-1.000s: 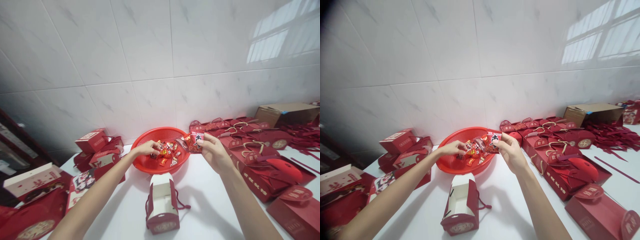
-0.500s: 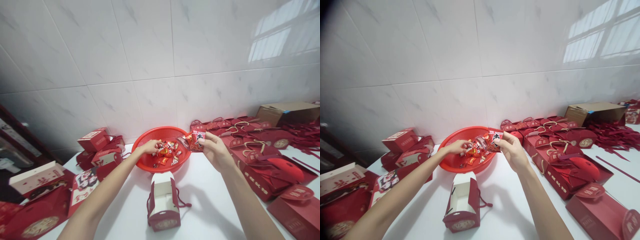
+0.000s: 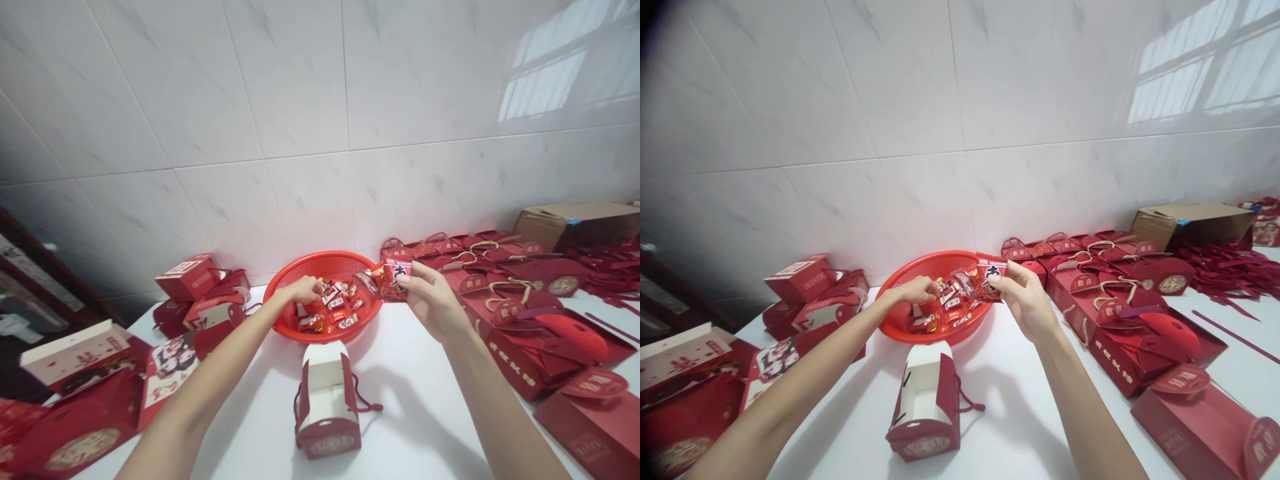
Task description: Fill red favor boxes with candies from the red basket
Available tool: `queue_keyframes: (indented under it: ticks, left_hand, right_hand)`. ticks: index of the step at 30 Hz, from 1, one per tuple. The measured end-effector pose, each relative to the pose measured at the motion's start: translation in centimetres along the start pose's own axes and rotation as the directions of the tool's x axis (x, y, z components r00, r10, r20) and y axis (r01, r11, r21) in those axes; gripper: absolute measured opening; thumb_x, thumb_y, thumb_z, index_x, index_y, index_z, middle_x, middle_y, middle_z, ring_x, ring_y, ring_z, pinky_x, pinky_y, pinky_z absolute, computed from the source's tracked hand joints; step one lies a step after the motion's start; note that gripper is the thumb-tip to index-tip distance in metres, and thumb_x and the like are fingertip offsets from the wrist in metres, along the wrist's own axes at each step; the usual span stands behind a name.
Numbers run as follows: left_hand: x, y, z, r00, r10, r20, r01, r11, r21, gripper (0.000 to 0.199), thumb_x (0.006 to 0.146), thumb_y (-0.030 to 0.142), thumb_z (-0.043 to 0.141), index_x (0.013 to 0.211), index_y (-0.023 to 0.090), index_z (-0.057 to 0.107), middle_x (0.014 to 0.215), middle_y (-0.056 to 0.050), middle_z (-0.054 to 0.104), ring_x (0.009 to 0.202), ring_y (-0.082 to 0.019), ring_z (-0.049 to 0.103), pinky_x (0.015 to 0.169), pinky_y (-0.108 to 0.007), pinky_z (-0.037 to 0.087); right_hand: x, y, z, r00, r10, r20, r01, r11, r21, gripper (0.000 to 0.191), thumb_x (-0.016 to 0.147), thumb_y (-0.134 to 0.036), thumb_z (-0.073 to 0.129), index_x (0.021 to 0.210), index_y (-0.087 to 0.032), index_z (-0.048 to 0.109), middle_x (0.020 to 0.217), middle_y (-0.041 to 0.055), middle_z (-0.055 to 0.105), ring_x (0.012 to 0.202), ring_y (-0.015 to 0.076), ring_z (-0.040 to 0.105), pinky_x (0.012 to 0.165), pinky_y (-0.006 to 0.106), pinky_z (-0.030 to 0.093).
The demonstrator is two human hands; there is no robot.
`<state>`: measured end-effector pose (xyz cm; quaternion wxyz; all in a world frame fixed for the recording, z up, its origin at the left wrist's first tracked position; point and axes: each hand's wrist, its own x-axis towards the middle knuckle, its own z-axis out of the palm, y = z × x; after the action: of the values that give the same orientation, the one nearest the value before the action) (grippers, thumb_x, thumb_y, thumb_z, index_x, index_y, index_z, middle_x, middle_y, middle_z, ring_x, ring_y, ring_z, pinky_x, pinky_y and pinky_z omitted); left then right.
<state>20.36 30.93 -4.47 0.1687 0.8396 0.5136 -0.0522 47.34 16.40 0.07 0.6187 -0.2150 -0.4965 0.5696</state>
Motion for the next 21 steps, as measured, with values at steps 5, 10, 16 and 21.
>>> queue_keyframes:
  ticks: [5, 10, 16, 21]
  left_hand:
    - [1.1, 1.6, 0.3, 0.993, 0.045, 0.109, -0.044, 0.999, -0.009, 0.033, 0.073, 0.02, 0.061, 0.102, 0.024, 0.077, 0.103, 0.0, 0.076, 0.093, -0.02, 0.067, 0.073, -0.02, 0.049]
    - [1.9, 3.1, 1.2, 0.977, 0.0, 0.214, -0.008, 0.999, 0.039, 0.067, 0.064, 0.026, 0.074, 0.13, 0.026, 0.064, 0.106, -0.004, 0.076, 0.087, -0.022, 0.069, 0.066, -0.022, 0.051]
    - [1.9, 3.8, 0.8, 0.996, -0.004, 0.092, -0.007, 0.994, 0.111, 0.052, 0.078, 0.021, 0.061, 0.129, 0.029, 0.063, 0.115, -0.004, 0.071, 0.099, -0.021, 0.066, 0.075, -0.022, 0.05]
    - [1.9, 4.7, 1.0, 0.999, 0.002, 0.041, -0.008, 0.987, 0.16, 0.034, 0.077, 0.012, 0.061, 0.108, 0.023, 0.07, 0.099, -0.007, 0.073, 0.093, -0.025, 0.067, 0.08, -0.029, 0.05]
  right_hand:
    - [0.0, 0.0, 0.0, 1.0, -0.003, -0.002, 0.003, 1.0, -0.011, 0.02, 0.074, -0.031, 0.079, 0.091, -0.02, 0.075, 0.09, 0.0052, 0.077, 0.088, 0.023, 0.07, 0.084, 0.039, 0.056]
    - [-0.1, 0.0, -0.1, 1.0, -0.01, 0.004, 0.01, 1.0, -0.021, 0.021, 0.075, -0.031, 0.079, 0.092, -0.02, 0.076, 0.09, 0.0047, 0.077, 0.083, 0.0214, 0.07, 0.084, 0.038, 0.056]
    - [0.1, 0.1, -0.1, 1.0, -0.008, 0.009, 0.008, 1.0, -0.011, 0.02, 0.076, -0.03, 0.078, 0.093, -0.021, 0.076, 0.091, 0.0046, 0.077, 0.088, 0.0225, 0.07, 0.086, 0.038, 0.055]
    - [0.1, 0.1, -0.2, 1.0, -0.009, -0.001, 0.009, 1.0, -0.03, 0.021, 0.075, -0.031, 0.078, 0.093, -0.021, 0.076, 0.092, 0.0052, 0.077, 0.09, 0.0235, 0.07, 0.086, 0.039, 0.056]
